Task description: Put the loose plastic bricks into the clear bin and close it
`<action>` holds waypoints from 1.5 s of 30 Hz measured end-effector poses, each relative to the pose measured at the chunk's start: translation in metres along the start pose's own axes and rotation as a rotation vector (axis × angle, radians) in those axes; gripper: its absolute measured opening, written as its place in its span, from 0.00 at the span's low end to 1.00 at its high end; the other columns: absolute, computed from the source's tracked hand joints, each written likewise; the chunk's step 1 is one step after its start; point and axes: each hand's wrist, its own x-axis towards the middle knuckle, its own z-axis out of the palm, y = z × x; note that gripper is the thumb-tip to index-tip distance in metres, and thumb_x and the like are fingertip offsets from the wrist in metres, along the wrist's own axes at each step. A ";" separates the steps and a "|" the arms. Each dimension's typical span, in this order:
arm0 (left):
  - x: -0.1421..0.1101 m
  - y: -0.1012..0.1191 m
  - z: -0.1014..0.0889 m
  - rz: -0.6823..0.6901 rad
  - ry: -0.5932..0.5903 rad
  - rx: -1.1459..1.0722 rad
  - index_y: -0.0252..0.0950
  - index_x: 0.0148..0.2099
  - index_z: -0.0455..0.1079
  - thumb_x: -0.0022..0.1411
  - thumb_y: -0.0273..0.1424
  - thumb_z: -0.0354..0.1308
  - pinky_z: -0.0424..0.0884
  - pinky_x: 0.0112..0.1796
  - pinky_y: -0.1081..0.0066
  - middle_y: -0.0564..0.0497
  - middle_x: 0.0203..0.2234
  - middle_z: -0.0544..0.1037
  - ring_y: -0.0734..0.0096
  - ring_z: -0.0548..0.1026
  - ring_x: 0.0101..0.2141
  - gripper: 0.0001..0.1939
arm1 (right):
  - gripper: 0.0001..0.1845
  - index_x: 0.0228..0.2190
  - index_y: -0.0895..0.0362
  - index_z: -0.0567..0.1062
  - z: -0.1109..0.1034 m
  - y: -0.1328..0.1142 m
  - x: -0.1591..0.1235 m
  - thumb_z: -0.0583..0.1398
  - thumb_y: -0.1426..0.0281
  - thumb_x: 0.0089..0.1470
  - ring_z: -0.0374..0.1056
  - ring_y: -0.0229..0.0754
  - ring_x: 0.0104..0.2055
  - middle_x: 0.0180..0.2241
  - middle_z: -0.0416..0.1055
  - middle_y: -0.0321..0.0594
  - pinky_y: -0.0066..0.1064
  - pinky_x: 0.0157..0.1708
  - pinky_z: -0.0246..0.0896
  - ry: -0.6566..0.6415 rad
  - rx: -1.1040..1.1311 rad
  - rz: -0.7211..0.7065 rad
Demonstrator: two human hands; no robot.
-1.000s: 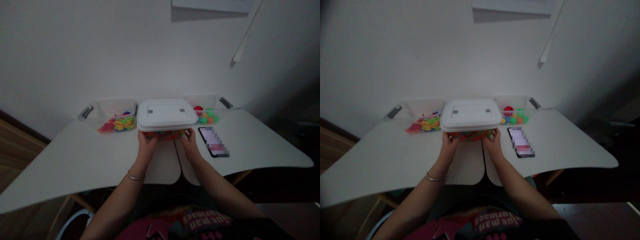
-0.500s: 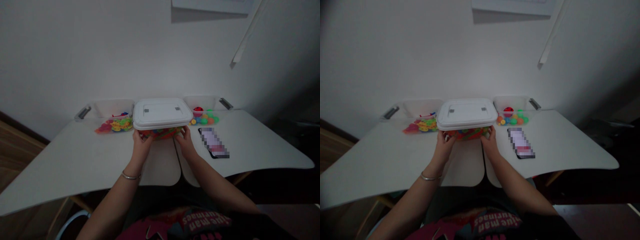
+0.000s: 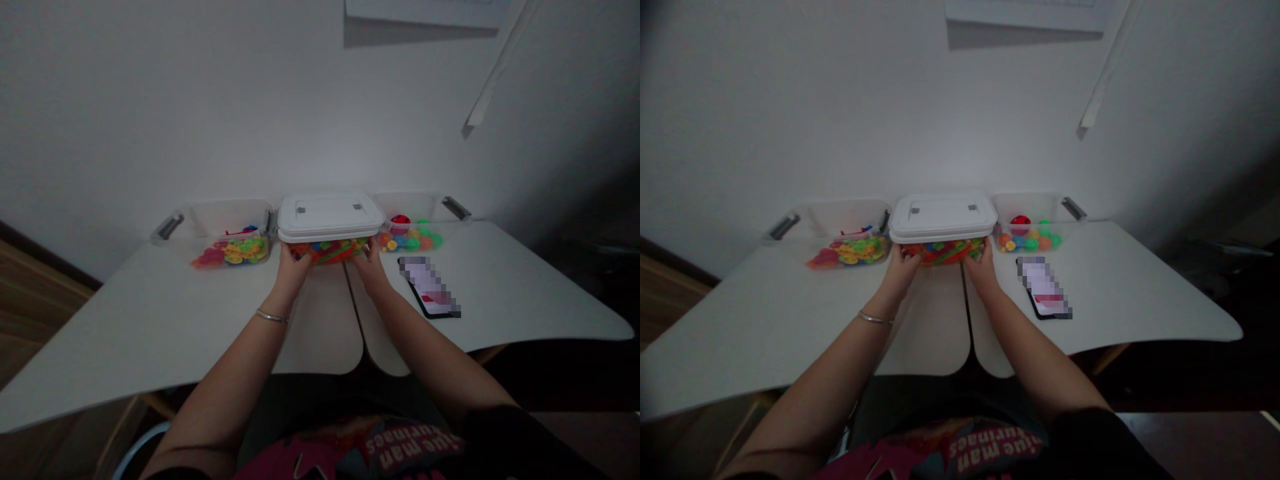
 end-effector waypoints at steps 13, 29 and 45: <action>0.009 -0.017 0.011 -0.080 0.394 0.207 0.32 0.58 0.54 0.44 0.24 0.62 0.57 0.60 0.48 0.35 0.55 0.62 0.49 0.63 0.59 0.38 | 0.39 0.55 0.55 0.59 0.001 -0.008 0.002 0.62 0.64 0.40 0.63 0.53 0.56 0.59 0.58 0.53 0.49 0.52 0.64 0.062 -0.075 -0.012; -0.030 0.039 0.016 0.544 -0.128 1.076 0.36 0.69 0.53 0.56 0.27 0.56 0.45 0.64 0.43 0.37 0.69 0.49 0.45 0.41 0.69 0.39 | 0.11 0.37 0.54 0.78 0.002 -0.093 0.039 0.56 0.69 0.55 0.67 0.54 0.52 0.44 0.76 0.46 0.52 0.61 0.50 -0.229 -0.837 -0.573; -0.036 0.034 0.027 0.544 0.007 1.013 0.36 0.66 0.60 0.53 0.22 0.56 0.39 0.64 0.41 0.36 0.68 0.54 0.45 0.45 0.69 0.36 | 0.08 0.24 0.52 0.74 0.011 -0.094 0.053 0.59 0.68 0.54 0.70 0.51 0.48 0.41 0.77 0.42 0.60 0.64 0.39 -0.206 -0.747 -0.520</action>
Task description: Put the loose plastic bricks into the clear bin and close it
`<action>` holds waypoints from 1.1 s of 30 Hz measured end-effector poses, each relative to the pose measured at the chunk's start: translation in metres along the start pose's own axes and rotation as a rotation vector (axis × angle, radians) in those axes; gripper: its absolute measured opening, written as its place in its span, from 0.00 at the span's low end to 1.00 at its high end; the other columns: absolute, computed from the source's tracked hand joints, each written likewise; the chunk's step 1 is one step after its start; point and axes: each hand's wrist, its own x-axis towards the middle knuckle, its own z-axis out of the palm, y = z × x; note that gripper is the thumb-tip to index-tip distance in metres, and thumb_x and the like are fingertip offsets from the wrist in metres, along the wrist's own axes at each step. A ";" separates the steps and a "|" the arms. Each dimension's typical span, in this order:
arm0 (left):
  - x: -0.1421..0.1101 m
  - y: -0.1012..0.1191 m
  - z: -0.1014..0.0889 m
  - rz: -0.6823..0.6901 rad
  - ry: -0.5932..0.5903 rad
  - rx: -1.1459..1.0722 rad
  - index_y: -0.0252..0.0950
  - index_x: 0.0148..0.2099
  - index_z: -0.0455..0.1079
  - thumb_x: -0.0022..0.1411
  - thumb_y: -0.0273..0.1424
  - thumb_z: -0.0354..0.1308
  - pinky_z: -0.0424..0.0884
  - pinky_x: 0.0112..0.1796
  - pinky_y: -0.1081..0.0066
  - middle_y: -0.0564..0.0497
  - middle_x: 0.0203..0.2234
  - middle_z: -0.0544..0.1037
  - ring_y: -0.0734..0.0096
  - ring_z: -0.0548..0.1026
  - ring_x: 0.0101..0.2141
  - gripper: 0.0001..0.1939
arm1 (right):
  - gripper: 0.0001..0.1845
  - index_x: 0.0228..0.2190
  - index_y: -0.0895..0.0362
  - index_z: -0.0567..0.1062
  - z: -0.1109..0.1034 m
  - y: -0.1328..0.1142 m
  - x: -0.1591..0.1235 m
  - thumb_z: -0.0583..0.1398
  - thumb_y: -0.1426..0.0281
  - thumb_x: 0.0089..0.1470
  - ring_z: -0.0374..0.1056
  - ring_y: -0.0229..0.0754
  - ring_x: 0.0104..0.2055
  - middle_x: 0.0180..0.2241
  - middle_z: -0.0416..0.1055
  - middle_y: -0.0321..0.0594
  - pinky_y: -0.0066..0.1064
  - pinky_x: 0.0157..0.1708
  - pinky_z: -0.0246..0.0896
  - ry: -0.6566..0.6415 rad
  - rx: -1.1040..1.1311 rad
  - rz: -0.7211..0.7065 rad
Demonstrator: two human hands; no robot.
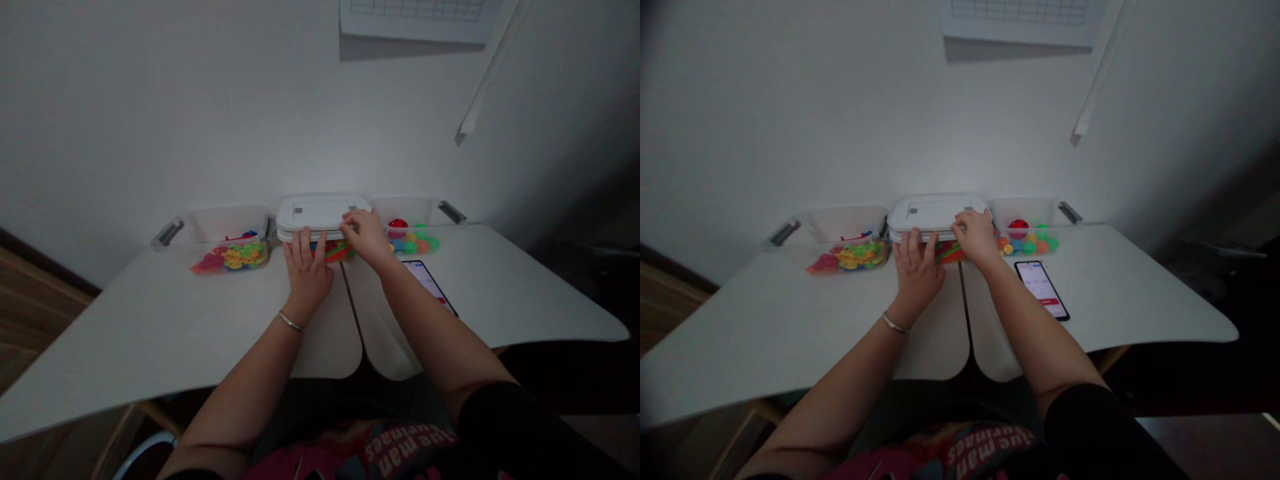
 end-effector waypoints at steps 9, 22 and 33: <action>0.001 -0.002 -0.008 0.018 -0.083 0.009 0.34 0.67 0.57 0.53 0.23 0.55 0.43 0.64 0.42 0.36 0.67 0.55 0.45 0.46 0.68 0.38 | 0.04 0.29 0.51 0.73 -0.004 -0.005 0.005 0.58 0.68 0.54 0.69 0.50 0.49 0.41 0.77 0.41 0.57 0.64 0.41 0.044 -0.017 -0.067; 0.010 -0.013 -0.035 0.100 -0.069 -0.095 0.36 0.51 0.73 0.57 0.27 0.55 0.62 0.58 0.50 0.38 0.53 0.70 0.48 0.64 0.60 0.19 | 0.05 0.31 0.51 0.76 -0.007 -0.003 -0.001 0.59 0.70 0.52 0.66 0.52 0.52 0.44 0.76 0.41 0.60 0.64 0.39 0.016 -0.054 -0.086; 0.023 -0.095 -0.069 -0.275 -0.029 0.186 0.35 0.56 0.70 0.58 0.27 0.52 0.47 0.60 0.35 0.36 0.53 0.73 0.40 0.61 0.60 0.23 | 0.04 0.30 0.48 0.76 -0.008 -0.007 -0.006 0.61 0.69 0.52 0.67 0.52 0.54 0.41 0.78 0.34 0.57 0.65 0.40 0.082 -0.002 -0.125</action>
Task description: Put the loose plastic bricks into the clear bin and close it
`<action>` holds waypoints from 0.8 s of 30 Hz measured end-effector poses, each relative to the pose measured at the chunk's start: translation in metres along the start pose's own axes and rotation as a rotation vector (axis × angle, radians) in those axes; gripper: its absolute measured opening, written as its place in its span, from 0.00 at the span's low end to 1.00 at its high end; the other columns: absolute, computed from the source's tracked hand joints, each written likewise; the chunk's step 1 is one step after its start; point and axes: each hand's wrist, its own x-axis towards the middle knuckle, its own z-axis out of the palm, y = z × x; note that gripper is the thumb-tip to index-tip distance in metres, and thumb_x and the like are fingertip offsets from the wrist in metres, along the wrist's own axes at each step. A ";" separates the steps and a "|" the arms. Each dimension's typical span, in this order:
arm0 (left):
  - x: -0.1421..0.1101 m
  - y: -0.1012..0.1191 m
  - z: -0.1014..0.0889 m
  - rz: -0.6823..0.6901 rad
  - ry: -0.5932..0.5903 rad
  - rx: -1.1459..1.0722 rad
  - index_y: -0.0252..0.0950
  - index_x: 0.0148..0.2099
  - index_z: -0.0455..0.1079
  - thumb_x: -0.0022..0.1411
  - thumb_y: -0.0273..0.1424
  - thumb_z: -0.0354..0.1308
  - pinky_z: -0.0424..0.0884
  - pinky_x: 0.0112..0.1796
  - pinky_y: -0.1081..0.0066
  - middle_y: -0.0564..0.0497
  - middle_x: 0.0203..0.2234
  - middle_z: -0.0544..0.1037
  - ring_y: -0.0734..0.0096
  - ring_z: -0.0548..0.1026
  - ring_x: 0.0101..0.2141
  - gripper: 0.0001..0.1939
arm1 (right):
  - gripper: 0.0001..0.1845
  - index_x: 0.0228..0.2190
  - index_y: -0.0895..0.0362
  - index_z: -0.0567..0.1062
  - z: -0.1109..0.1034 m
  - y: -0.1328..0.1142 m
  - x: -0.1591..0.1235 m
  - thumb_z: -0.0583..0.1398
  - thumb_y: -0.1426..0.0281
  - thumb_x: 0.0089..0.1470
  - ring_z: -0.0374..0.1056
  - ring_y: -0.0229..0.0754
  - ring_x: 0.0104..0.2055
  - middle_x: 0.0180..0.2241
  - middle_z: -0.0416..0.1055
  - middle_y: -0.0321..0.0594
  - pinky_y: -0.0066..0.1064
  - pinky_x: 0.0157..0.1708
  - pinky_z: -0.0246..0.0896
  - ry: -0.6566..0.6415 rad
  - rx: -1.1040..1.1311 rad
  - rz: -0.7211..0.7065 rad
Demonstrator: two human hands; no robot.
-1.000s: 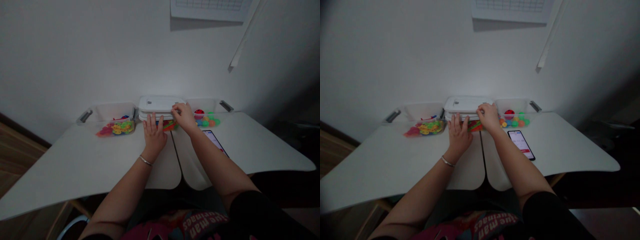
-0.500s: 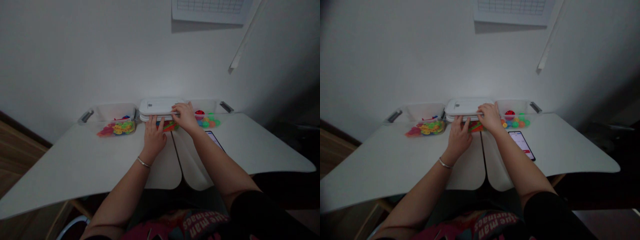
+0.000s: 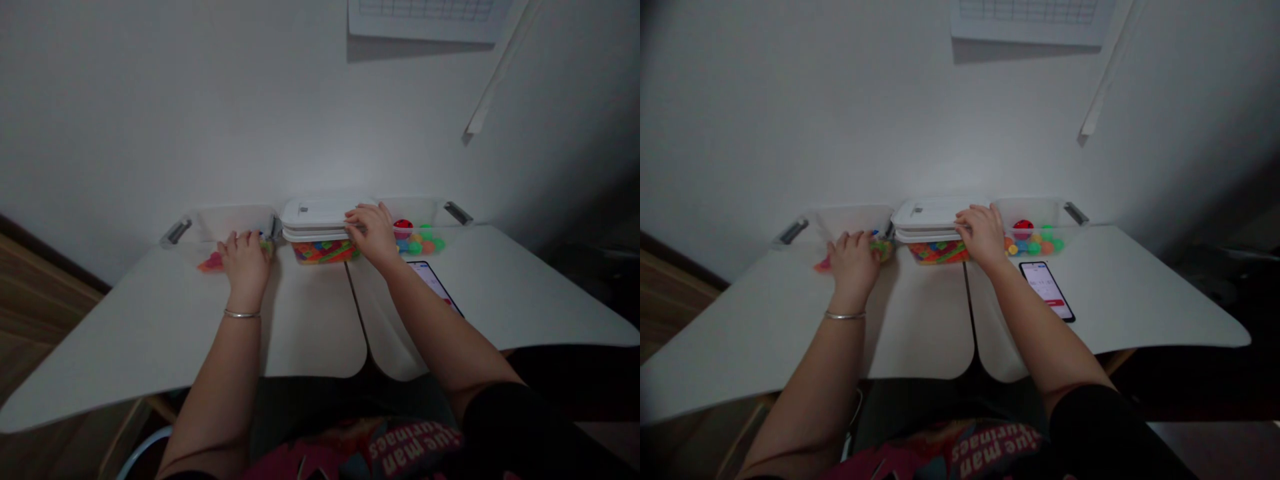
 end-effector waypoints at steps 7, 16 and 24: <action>0.012 -0.008 -0.012 0.042 -0.130 0.152 0.34 0.47 0.76 0.65 0.33 0.46 0.52 0.57 0.39 0.34 0.40 0.78 0.42 0.71 0.50 0.19 | 0.03 0.30 0.48 0.76 -0.001 -0.001 -0.001 0.61 0.69 0.53 0.67 0.52 0.53 0.40 0.79 0.34 0.58 0.66 0.38 0.005 0.029 0.058; 0.000 0.016 -0.067 0.115 -0.385 0.509 0.35 0.45 0.76 0.67 0.32 0.43 0.58 0.54 0.44 0.36 0.39 0.80 0.48 0.76 0.43 0.19 | 0.06 0.31 0.50 0.77 -0.001 -0.003 -0.001 0.59 0.68 0.57 0.68 0.50 0.53 0.42 0.79 0.36 0.58 0.65 0.41 0.056 -0.084 0.042; -0.018 0.033 -0.106 0.210 -0.553 0.559 0.34 0.38 0.77 0.65 0.29 0.45 0.70 0.37 0.56 0.37 0.33 0.81 0.45 0.79 0.37 0.17 | 0.05 0.32 0.49 0.77 -0.001 -0.003 -0.003 0.60 0.67 0.57 0.68 0.49 0.53 0.42 0.79 0.35 0.58 0.64 0.42 0.063 -0.098 0.068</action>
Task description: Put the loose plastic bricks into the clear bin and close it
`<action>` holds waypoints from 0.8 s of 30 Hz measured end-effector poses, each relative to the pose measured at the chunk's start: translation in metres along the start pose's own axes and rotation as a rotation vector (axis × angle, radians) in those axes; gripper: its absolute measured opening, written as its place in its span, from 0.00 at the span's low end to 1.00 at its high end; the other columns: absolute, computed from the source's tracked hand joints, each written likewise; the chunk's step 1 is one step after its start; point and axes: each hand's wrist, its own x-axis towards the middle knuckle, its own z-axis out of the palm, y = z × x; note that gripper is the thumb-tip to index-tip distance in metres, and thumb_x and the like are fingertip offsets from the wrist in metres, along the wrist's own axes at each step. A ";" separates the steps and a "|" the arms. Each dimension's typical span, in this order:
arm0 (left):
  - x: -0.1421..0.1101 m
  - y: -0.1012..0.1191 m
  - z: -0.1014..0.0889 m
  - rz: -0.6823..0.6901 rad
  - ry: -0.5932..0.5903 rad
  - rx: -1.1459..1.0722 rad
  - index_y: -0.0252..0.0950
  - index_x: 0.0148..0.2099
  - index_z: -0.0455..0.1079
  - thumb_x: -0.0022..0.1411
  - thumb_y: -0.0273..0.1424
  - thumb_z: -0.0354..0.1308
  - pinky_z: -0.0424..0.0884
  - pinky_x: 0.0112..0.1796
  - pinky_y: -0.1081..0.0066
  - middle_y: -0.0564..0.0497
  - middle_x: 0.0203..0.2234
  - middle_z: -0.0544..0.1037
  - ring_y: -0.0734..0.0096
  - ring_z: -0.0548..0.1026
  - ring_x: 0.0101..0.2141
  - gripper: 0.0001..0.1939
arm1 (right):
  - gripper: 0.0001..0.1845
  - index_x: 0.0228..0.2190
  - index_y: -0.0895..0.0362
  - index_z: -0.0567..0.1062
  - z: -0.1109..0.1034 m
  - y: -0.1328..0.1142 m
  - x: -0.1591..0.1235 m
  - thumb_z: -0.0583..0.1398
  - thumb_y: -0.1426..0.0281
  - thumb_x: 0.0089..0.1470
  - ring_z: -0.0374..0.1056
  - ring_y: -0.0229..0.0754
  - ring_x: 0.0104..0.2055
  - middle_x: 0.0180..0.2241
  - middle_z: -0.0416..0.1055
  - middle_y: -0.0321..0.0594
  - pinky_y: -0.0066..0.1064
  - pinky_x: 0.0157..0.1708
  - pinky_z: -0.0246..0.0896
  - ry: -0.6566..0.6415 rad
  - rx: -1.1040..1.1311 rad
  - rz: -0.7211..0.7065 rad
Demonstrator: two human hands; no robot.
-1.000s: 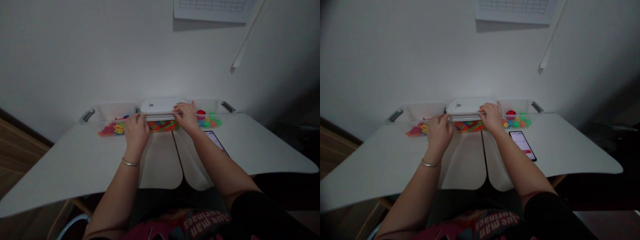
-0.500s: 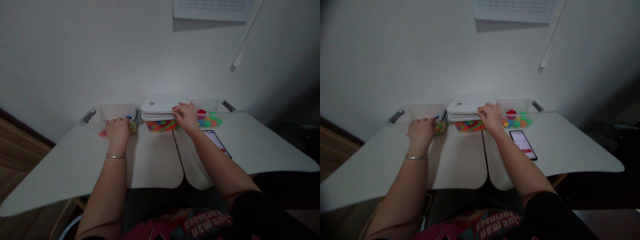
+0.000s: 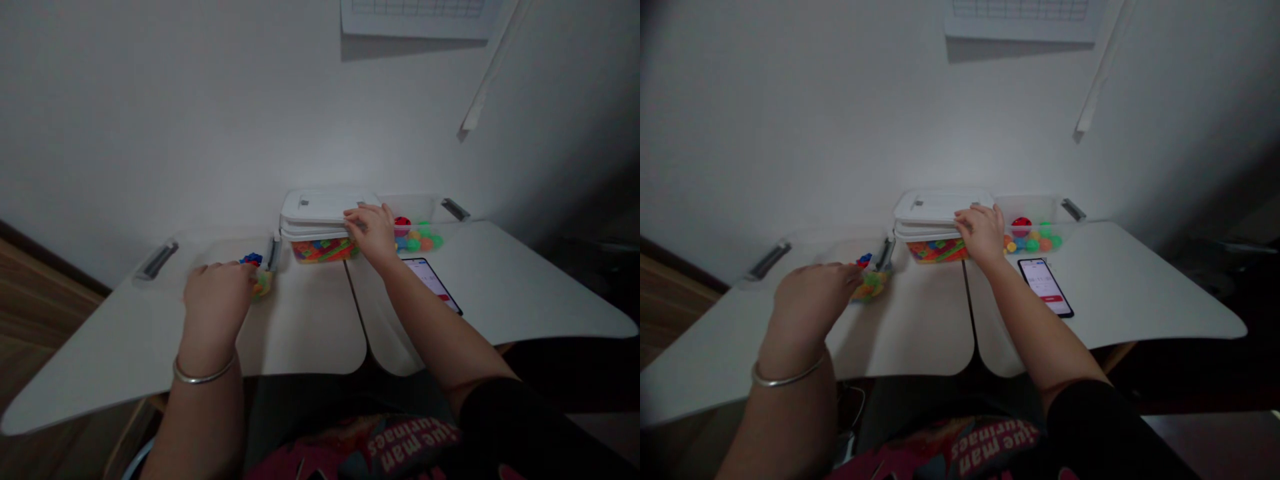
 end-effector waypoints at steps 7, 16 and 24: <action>-0.021 0.020 -0.008 0.178 -0.149 -0.320 0.33 0.43 0.76 0.62 0.24 0.51 0.73 0.40 0.59 0.38 0.42 0.81 0.51 0.79 0.41 0.13 | 0.05 0.31 0.49 0.77 -0.003 -0.001 -0.001 0.60 0.67 0.57 0.69 0.50 0.52 0.42 0.80 0.35 0.58 0.63 0.43 0.010 0.010 0.016; -0.040 0.059 -0.017 0.529 -0.094 -0.340 0.33 0.42 0.76 0.61 0.24 0.59 0.74 0.45 0.54 0.42 0.38 0.81 0.53 0.78 0.41 0.07 | 0.02 0.31 0.49 0.78 -0.017 -0.003 -0.001 0.63 0.68 0.54 0.70 0.49 0.51 0.41 0.80 0.35 0.56 0.63 0.45 0.034 0.027 0.018; -0.041 0.096 -0.019 0.590 0.087 -0.339 0.33 0.49 0.71 0.65 0.21 0.53 0.75 0.42 0.61 0.44 0.40 0.79 0.61 0.77 0.40 0.12 | 0.02 0.30 0.49 0.78 -0.032 -0.001 -0.006 0.63 0.66 0.55 0.72 0.47 0.49 0.40 0.80 0.34 0.57 0.63 0.45 0.040 0.047 0.015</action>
